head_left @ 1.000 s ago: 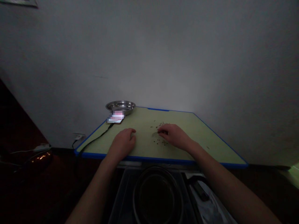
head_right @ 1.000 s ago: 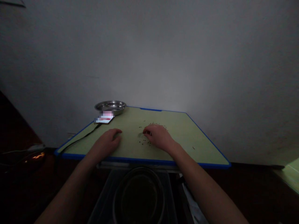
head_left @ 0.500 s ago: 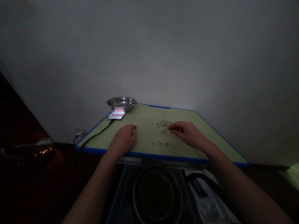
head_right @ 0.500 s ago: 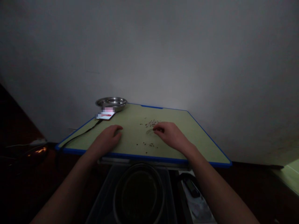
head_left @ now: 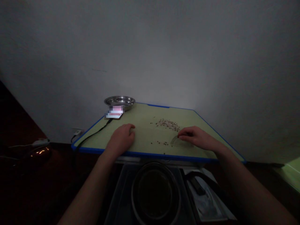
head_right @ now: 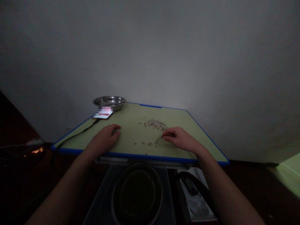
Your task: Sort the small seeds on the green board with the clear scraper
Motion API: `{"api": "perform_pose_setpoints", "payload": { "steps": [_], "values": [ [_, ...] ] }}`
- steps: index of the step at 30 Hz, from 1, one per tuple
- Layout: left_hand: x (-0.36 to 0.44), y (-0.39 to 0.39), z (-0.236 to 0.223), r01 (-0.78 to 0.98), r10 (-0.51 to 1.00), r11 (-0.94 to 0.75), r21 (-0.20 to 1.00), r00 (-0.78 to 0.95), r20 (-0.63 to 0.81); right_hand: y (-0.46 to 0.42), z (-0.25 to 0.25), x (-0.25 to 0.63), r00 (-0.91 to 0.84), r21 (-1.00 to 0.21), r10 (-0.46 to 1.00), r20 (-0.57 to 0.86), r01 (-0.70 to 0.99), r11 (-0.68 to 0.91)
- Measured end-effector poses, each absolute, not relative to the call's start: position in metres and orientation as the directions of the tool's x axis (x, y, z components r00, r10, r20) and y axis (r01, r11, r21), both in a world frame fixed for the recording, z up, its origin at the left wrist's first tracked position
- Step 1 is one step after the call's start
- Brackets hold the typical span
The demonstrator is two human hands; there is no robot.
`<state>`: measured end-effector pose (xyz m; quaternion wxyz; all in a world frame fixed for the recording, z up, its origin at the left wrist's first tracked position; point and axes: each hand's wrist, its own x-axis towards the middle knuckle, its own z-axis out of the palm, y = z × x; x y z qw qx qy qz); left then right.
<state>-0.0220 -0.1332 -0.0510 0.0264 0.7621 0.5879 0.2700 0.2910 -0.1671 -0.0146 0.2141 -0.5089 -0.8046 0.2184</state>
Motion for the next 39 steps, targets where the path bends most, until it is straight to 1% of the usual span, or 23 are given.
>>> {"api": "perform_pose_setpoints", "payload": {
  "steps": [12, 21, 28, 34, 39],
  "values": [
    [-0.021, -0.133, -0.051, 0.883, 0.909, -0.307, 0.354, 0.162, 0.383, -0.174, -0.02, 0.26, -0.428, -0.577, 0.894, 0.133, 0.701, 0.42],
    [-0.022, -0.134, -0.05, 0.882, 0.907, -0.315, 0.351, 0.17, 0.386, -0.181, -0.008, 0.24, -0.498, -0.616, 0.86, 0.113, 0.644, 0.454],
    [-0.021, -0.134, -0.051, 0.876, 0.905, -0.322, 0.358, 0.174, 0.388, -0.168, -0.008, 0.268, -0.393, -0.567, 0.899, 0.192, 0.703, 0.429],
    [-0.021, -0.135, -0.05, 0.878, 0.905, -0.318, 0.357, 0.17, 0.39, -0.161, -0.016, 0.276, -0.348, -0.563, 0.92, 0.18, 0.731, 0.386],
    [-0.021, -0.134, -0.051, 0.881, 0.903, -0.32, 0.349, 0.172, 0.394, -0.156, -0.021, 0.272, -0.324, -0.54, 0.923, 0.206, 0.749, 0.384]
  ]
}}
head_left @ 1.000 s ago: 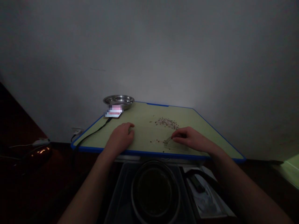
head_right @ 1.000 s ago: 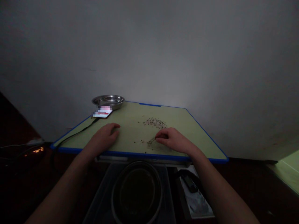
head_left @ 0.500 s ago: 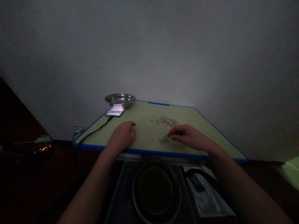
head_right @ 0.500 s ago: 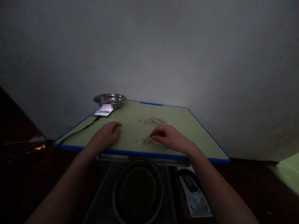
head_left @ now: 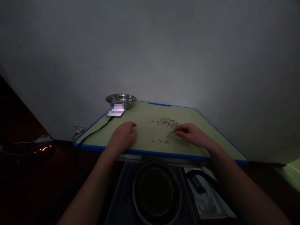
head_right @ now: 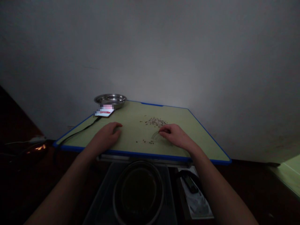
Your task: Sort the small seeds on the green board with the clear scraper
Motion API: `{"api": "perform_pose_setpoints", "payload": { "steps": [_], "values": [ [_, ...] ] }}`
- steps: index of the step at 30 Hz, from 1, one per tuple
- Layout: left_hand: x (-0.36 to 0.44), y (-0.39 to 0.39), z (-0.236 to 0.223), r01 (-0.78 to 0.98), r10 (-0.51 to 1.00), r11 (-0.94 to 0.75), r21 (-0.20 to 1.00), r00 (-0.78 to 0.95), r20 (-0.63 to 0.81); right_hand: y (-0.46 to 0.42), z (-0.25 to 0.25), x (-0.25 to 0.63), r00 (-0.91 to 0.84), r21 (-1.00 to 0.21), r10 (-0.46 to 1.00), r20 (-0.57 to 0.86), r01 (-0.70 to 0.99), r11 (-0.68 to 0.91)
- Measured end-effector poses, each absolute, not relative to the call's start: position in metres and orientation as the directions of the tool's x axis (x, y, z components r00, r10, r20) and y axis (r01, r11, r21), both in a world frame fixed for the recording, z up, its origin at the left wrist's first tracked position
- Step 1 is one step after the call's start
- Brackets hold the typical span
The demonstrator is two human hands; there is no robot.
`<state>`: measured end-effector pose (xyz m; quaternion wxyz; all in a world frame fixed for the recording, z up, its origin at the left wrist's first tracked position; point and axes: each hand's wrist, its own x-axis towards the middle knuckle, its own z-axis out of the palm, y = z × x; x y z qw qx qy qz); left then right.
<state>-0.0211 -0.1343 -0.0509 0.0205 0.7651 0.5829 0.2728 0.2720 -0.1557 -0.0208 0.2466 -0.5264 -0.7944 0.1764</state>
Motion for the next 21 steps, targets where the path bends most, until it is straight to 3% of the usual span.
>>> {"api": "perform_pose_setpoints", "payload": {
  "steps": [21],
  "values": [
    [-0.021, -0.134, -0.052, 0.883, 0.909, -0.31, 0.353, 0.166, 0.382, -0.181, -0.014, 0.268, -0.409, -0.655, 0.904, 0.127, 0.65, 0.386]
  ]
}}
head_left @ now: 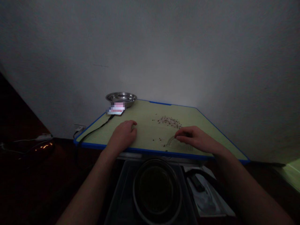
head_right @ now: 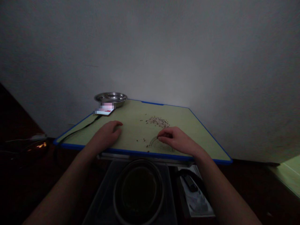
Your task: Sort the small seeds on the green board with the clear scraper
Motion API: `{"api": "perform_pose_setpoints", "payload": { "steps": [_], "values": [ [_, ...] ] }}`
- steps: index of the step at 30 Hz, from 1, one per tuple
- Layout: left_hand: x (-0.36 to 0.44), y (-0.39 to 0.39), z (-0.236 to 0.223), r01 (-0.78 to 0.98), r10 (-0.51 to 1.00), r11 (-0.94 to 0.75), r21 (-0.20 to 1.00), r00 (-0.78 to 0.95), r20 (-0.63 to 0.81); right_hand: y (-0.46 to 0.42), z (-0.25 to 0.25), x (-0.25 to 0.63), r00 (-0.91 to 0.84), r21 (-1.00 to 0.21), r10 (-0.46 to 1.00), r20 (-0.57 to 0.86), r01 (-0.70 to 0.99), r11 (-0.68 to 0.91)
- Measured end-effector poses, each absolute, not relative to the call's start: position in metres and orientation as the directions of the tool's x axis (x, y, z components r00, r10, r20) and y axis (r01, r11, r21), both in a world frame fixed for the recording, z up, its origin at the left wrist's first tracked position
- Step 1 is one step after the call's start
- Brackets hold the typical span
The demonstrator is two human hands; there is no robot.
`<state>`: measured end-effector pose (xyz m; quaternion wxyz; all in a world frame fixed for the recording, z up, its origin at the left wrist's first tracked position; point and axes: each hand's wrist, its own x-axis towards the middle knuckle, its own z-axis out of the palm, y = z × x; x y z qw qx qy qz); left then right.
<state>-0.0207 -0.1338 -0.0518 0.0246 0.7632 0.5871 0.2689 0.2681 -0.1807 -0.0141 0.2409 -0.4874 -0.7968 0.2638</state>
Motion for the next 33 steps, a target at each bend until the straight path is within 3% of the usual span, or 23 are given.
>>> {"api": "perform_pose_setpoints", "payload": {
  "steps": [12, 24, 33],
  "values": [
    [-0.02, -0.134, -0.051, 0.887, 0.909, -0.304, 0.349, 0.161, 0.384, -0.183, -0.015, 0.252, -0.469, -0.648, 0.877, 0.099, 0.638, 0.415],
    [-0.02, -0.134, -0.051, 0.882, 0.907, -0.312, 0.353, 0.166, 0.387, -0.172, -0.012, 0.27, -0.36, -0.599, 0.916, 0.174, 0.7, 0.389],
    [-0.021, -0.135, -0.052, 0.881, 0.903, -0.317, 0.351, 0.167, 0.396, -0.169, -0.018, 0.257, -0.429, -0.603, 0.892, 0.143, 0.677, 0.422]
  ]
}}
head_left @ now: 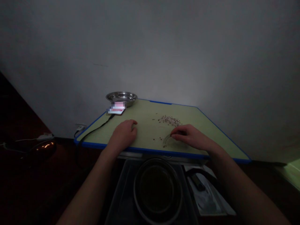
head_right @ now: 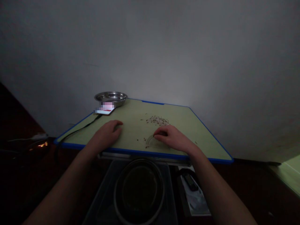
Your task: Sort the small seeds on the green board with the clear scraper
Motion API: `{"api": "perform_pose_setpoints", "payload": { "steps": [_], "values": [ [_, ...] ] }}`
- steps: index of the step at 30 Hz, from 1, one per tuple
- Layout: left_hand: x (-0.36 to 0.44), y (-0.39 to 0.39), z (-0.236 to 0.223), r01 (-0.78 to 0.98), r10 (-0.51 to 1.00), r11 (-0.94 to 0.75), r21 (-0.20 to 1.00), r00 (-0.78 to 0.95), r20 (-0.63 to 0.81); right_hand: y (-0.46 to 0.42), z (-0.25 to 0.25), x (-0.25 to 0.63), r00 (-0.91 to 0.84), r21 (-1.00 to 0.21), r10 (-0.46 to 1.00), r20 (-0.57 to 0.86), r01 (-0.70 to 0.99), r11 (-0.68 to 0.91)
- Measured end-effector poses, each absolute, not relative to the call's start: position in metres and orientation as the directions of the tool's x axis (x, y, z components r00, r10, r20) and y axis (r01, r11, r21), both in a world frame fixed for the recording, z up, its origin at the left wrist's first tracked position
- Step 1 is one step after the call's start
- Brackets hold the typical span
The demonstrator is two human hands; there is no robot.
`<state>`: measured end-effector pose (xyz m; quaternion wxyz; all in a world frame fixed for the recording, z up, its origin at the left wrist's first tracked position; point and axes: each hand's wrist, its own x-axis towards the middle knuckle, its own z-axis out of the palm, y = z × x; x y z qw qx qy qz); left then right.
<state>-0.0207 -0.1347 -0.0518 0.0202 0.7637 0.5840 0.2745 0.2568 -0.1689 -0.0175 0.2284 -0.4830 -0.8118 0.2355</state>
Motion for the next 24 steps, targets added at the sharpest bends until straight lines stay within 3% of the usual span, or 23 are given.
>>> {"api": "perform_pose_setpoints", "payload": {
  "steps": [14, 24],
  "values": [
    [-0.021, -0.134, -0.051, 0.882, 0.904, -0.315, 0.35, 0.166, 0.395, -0.185, -0.02, 0.255, -0.439, -0.602, 0.891, 0.12, 0.681, 0.417],
    [-0.021, -0.133, -0.053, 0.88, 0.902, -0.323, 0.349, 0.174, 0.395, -0.172, -0.023, 0.266, -0.343, -0.585, 0.922, 0.18, 0.716, 0.381]
  ]
}}
